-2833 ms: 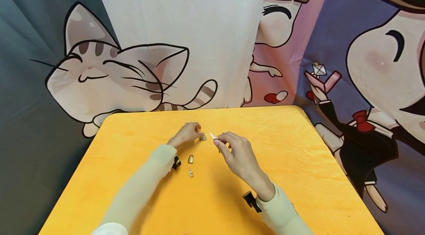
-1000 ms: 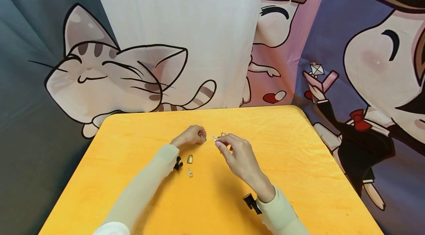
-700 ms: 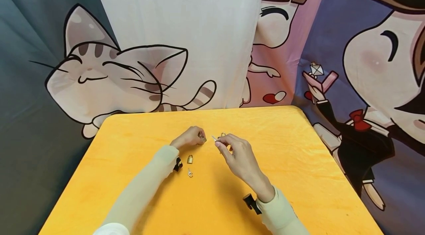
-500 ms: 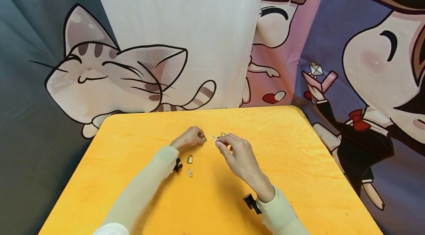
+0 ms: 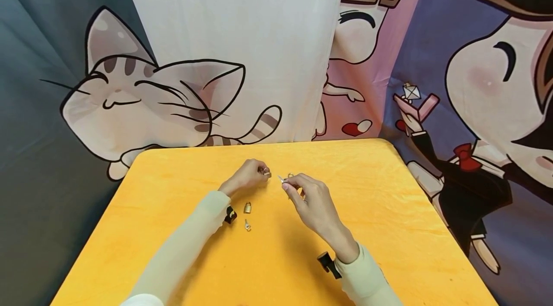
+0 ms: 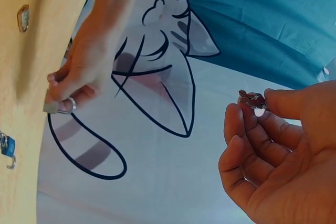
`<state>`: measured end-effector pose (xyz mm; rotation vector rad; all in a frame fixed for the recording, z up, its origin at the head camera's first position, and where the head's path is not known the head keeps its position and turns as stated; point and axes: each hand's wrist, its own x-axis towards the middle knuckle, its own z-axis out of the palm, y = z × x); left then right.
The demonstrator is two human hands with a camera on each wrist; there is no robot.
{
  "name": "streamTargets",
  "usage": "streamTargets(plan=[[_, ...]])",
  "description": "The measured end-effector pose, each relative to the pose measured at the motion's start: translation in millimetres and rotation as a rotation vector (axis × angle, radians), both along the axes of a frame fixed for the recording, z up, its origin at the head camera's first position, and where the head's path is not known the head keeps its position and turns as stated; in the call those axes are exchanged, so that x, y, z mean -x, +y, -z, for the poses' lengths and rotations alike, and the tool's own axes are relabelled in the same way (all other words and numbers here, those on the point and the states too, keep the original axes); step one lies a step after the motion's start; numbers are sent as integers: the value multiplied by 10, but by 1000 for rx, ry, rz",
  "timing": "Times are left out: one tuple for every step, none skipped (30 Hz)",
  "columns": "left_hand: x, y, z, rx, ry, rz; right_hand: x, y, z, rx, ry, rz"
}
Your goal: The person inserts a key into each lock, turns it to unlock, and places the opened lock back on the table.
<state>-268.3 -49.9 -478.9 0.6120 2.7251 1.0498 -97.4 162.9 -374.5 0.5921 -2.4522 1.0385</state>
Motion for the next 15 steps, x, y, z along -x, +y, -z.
streamTargets(plan=[[-3,8,-21,-5,17,8,-1,1,-4,0,3,1],[-9,16,-41,-8,32,14,-1,1,-9,-1,6,2],[-15,21,-66,-10,49,20,0,1,-15,-1,9,2],[-25,25,-90,-14,65,26,1,1,-23,-3,14,2],[-38,29,-114,-21,76,30,2,2,-30,-3,19,1],[-53,33,-139,-30,86,32,4,4,-37,-3,22,0],[-70,35,-167,-41,94,34,4,4,-46,-2,25,-3],[-89,36,-196,-50,102,35,5,5,-55,-1,27,-5],[-111,37,-230,-61,108,36,5,8,-63,3,27,-8],[-134,39,-261,-71,115,37,5,10,-72,9,26,-12],[-158,40,-298,-82,122,37,4,13,-81,14,22,-15],[-184,41,-336,-92,129,35,3,15,-90,19,16,-19],[-210,42,-374,-102,136,33,1,17,-100,24,12,-23],[-238,42,-412,-108,143,30,0,20,-107,28,8,-24],[-266,41,-453,-117,149,29,-1,22,-113,31,6,-26]])
